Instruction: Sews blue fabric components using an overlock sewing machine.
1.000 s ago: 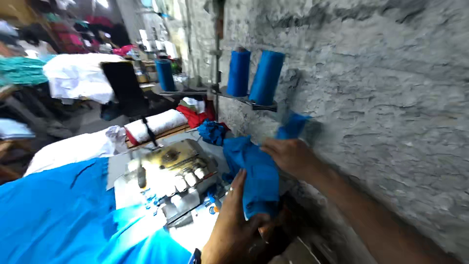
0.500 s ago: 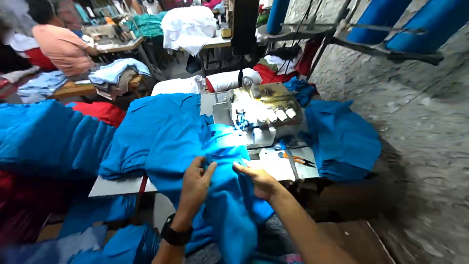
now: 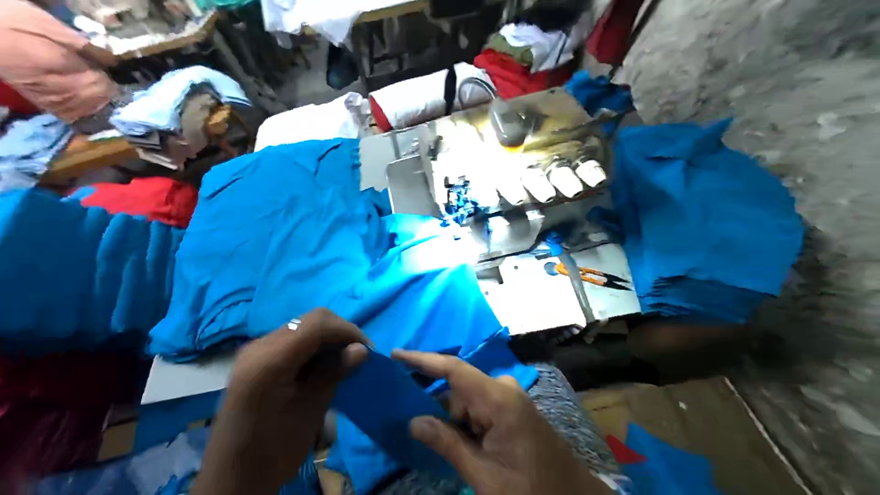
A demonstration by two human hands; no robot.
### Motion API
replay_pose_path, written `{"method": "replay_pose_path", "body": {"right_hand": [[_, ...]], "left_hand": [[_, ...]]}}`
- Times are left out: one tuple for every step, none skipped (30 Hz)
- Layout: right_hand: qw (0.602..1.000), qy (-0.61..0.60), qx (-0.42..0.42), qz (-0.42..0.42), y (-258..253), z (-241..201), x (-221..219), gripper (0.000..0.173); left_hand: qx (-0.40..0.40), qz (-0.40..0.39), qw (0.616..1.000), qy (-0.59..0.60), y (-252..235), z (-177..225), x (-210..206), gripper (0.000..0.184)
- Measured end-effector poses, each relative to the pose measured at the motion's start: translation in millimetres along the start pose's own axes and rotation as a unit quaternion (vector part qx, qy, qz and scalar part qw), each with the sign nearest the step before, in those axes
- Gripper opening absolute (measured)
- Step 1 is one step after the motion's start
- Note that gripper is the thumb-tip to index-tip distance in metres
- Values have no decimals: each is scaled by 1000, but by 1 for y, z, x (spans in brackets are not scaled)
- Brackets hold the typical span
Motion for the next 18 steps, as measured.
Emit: {"method": "replay_pose_path", "body": {"right_hand": [[1000,-7,3,22,1,-7,4,33],[999,-11,7,46,-1,-11,12,24],[997,-9,10,74,-5,-10,22,17],[994,0,10,107,-10,-1,34,14],[990,15,6,143,-15,15,47,11],[984,34,-6,175,-20,35,61,9],[978,55,-28,200,-22,56,75,9],[973,74,-55,214,-23,74,87,10],[968,92,-80,220,-23,87,97,11],[965,104,-99,219,-22,96,103,11],[964,110,-111,215,-22,101,107,11],[965,103,-114,211,-21,104,109,11],[967,95,-114,207,-21,106,109,11],[968,91,-110,204,-20,107,109,11],[968,97,-103,206,-20,108,110,11],[966,115,-99,211,-19,110,110,11],[960,142,-98,221,-20,111,110,12],[951,174,-100,234,-22,112,110,15]], "left_hand": [[-3,6,999,-41,-15,6,10,15],[-9,14,997,-70,-33,9,16,13],[-16,21,995,-93,-53,9,16,10],[-24,24,994,-108,-74,4,10,8],[-33,28,993,-111,-92,-8,-2,7],[-37,33,993,-110,-108,-26,-17,5],[-30,37,993,-111,-120,-45,-35,5],[-13,45,992,-115,-127,-62,-52,5],[7,54,991,-120,-131,-76,-66,6],[19,65,990,-125,-133,-85,-76,7],[24,77,988,-130,-134,-91,-81,7],[25,84,988,-130,-134,-94,-84,6],[23,89,988,-122,-133,-96,-86,4],[19,93,989,-114,-133,-96,-86,3],[15,95,989,-108,-134,-97,-87,3],[11,93,990,-102,-134,-98,-89,4],[11,89,991,-99,-134,-99,-90,3],[12,85,992,-93,-134,-101,-91,2]]}}
Point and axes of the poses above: each hand's wrist, its own y-axis away from the middle knuckle, its own x-axis out of the back of the hand, z = x × y, the point moved 2 cm from there along -y, towards the middle knuckle, and after that the axes turned 13 degrees about -z, right-handed, at the moved point
